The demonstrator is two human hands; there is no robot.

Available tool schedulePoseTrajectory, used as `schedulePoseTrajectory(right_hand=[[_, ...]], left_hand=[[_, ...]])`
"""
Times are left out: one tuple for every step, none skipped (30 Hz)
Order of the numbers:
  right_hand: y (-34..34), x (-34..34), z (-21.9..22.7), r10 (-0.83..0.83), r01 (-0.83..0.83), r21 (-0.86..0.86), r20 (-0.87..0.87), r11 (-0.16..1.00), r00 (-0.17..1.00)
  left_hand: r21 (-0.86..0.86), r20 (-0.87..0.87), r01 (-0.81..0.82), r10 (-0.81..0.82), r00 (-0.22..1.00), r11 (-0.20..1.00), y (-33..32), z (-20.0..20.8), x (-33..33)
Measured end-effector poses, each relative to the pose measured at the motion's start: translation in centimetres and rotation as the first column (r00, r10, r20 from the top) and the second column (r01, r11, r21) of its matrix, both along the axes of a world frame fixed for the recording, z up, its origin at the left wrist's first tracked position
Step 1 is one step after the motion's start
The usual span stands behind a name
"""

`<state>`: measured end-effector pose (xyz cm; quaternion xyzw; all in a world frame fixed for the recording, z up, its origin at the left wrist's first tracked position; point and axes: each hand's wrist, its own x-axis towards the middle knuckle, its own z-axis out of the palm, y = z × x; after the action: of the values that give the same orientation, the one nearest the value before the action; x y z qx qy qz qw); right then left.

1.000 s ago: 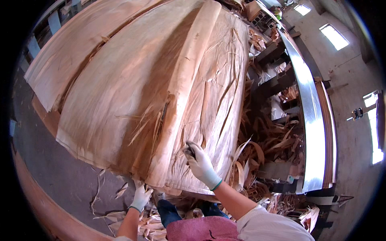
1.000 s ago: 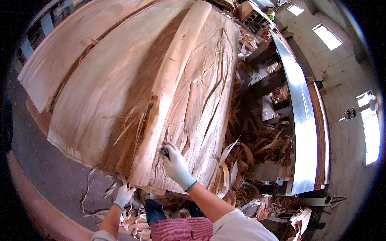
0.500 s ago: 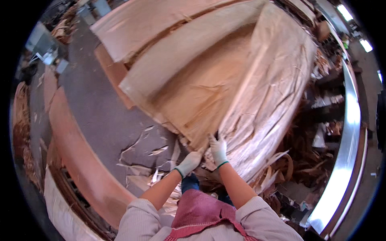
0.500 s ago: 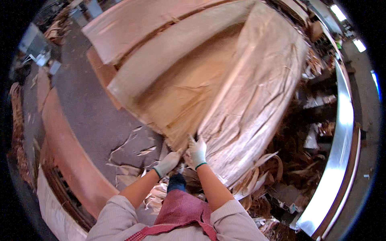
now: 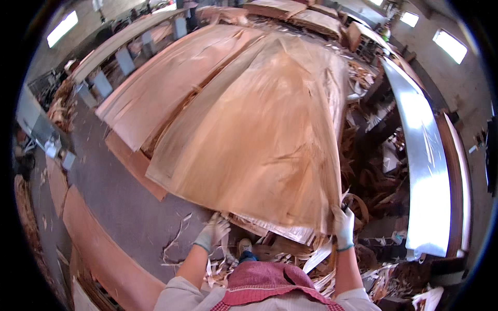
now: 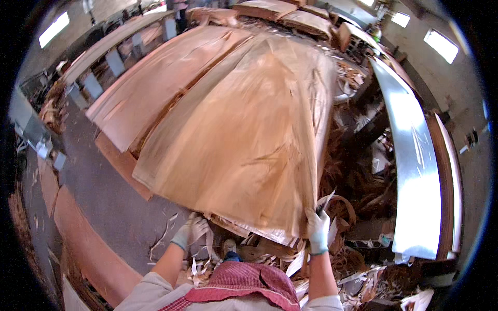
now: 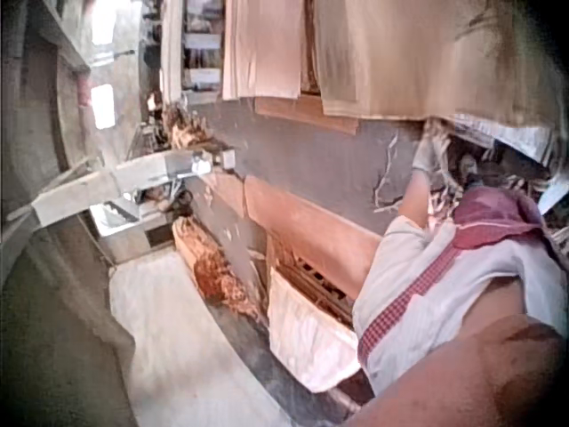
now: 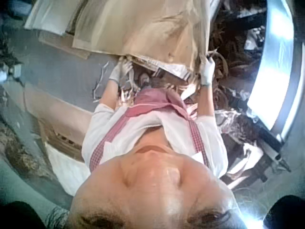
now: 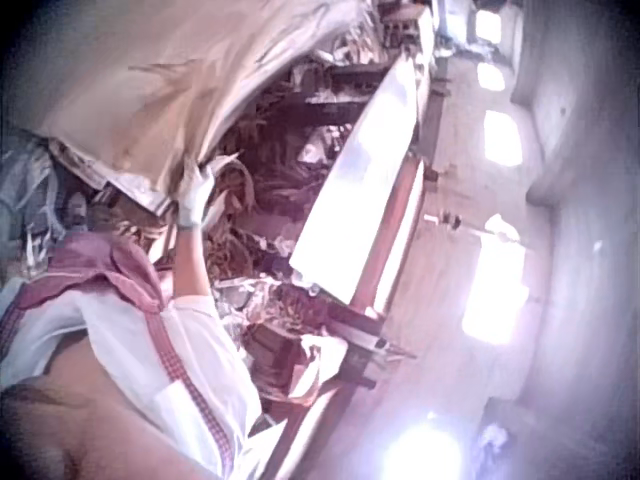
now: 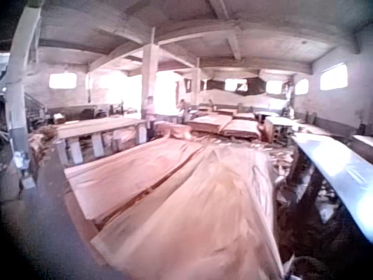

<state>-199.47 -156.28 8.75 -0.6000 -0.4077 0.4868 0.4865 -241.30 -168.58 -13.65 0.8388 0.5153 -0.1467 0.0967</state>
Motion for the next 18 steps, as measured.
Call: schedulePoseTrajectory(right_hand=[[-2.1, 2.5, 1.4, -0.030, 0.030, -0.010, 0.039, 0.999, 0.999], [-4.4, 4.9, 2.5, -0.052, 0.054, -0.023, 0.077, 0.998, 0.996], [-6.6, 7.2, 3.5, -0.071, 0.074, -0.024, 0.105, 0.997, 0.992], [-8.8, 8.9, 4.6, -0.098, 0.101, -0.045, 0.077, 0.994, 0.992], [-10.8, 11.1, 5.3, -0.097, 0.100, -0.038, 0.077, 0.994, 0.992], [-13.0, 13.4, 5.8, -0.106, 0.109, -0.033, 0.078, 0.994, 0.991], [-15.6, 15.3, 7.2, -0.119, 0.123, -0.031, 0.098, 0.992, 0.988], [-17.8, 18.0, 7.1, -0.134, 0.134, 0.008, 0.082, 0.991, 0.988], [-19.7, 20.2, 7.0, -0.154, 0.152, 0.025, 0.089, 0.988, 0.984], [-21.9, 22.5, 7.2, -0.191, 0.190, 0.017, 0.114, 0.982, 0.975], [-23.4, 25.6, 6.0, -0.177, 0.145, 0.146, 0.241, 0.979, 0.954], [-24.8, 28.8, 5.2, -0.153, 0.064, 0.244, 0.366, 0.968, 0.918], [-25.6, 29.9, 7.0, -0.163, 0.119, 0.155, 0.313, 0.981, 0.936], [-26.5, 31.6, 8.5, -0.145, 0.121, 0.105, 0.277, 0.987, 0.950], [-27.7, 34.0, 9.3, -0.192, 0.173, 0.091, 0.303, 0.981, 0.933], [-28.6, 36.2, 10.4, -0.175, 0.139, 0.111, 0.454, 0.984, 0.874], [-28.7, 38.6, 11.7, -0.161, 0.199, -0.016, 0.525, 0.980, 0.835], [-29.8, 41.7, 13.0, -0.144, 0.113, 0.089, 0.644, 0.990, 0.752]], left_hand=[[0.046, -0.192, 0.152, -0.141, 0.971, 0.987, -1.2, 0.4, 0.4], [-0.021, -0.218, 0.097, -0.100, 0.971, 0.995, -2.1, 0.2, 0.3], [-0.092, -0.247, 0.038, -0.060, 0.967, 0.995, -3.3, -0.3, 0.5], [-0.161, -0.282, -0.035, -0.012, 0.959, 0.986, -5.0, -1.1, 0.4], [-0.132, -0.526, 0.114, -0.167, 0.834, 0.985, -6.0, -2.1, 0.8], [-0.151, -0.723, 0.283, -0.301, 0.622, 0.947, -6.5, -3.1, 1.3], [-0.409, -0.895, 0.571, -0.434, -0.101, 0.712, -6.7, -3.1, 2.7], [-0.740, -0.630, 0.522, -0.166, -0.758, 0.423, -6.9, -3.2, 4.2], [-0.951, -0.088, 0.176, 0.323, -0.942, 0.255, -8.3, -3.2, 6.2], [-0.951, 0.032, 0.069, 0.317, -0.948, 0.303, -8.9, -2.0, 8.9], [-0.934, 0.153, -0.035, 0.311, -0.938, 0.354, -8.0, -0.8, 11.5], [-0.951, 0.155, -0.050, 0.330, -0.931, 0.305, -8.3, -0.2, 13.0], [-0.973, 0.131, -0.054, 0.346, -0.929, 0.222, -8.5, 0.1, 14.2], [-0.988, 0.092, -0.042, 0.353, -0.931, 0.147, -8.5, 0.5, 15.7], [-0.995, 0.072, -0.040, 0.367, -0.927, 0.095, -8.0, 1.2, 18.0], [-0.997, 0.069, -0.049, 0.375, -0.924, 0.061, -7.5, 2.5, 20.5], [-0.983, 0.177, -0.128, 0.468, -0.866, 0.134, -7.0, 1.9, 20.4], [-0.961, 0.249, -0.159, 0.462, -0.851, 0.225, -6.4, 4.0, 25.6]])
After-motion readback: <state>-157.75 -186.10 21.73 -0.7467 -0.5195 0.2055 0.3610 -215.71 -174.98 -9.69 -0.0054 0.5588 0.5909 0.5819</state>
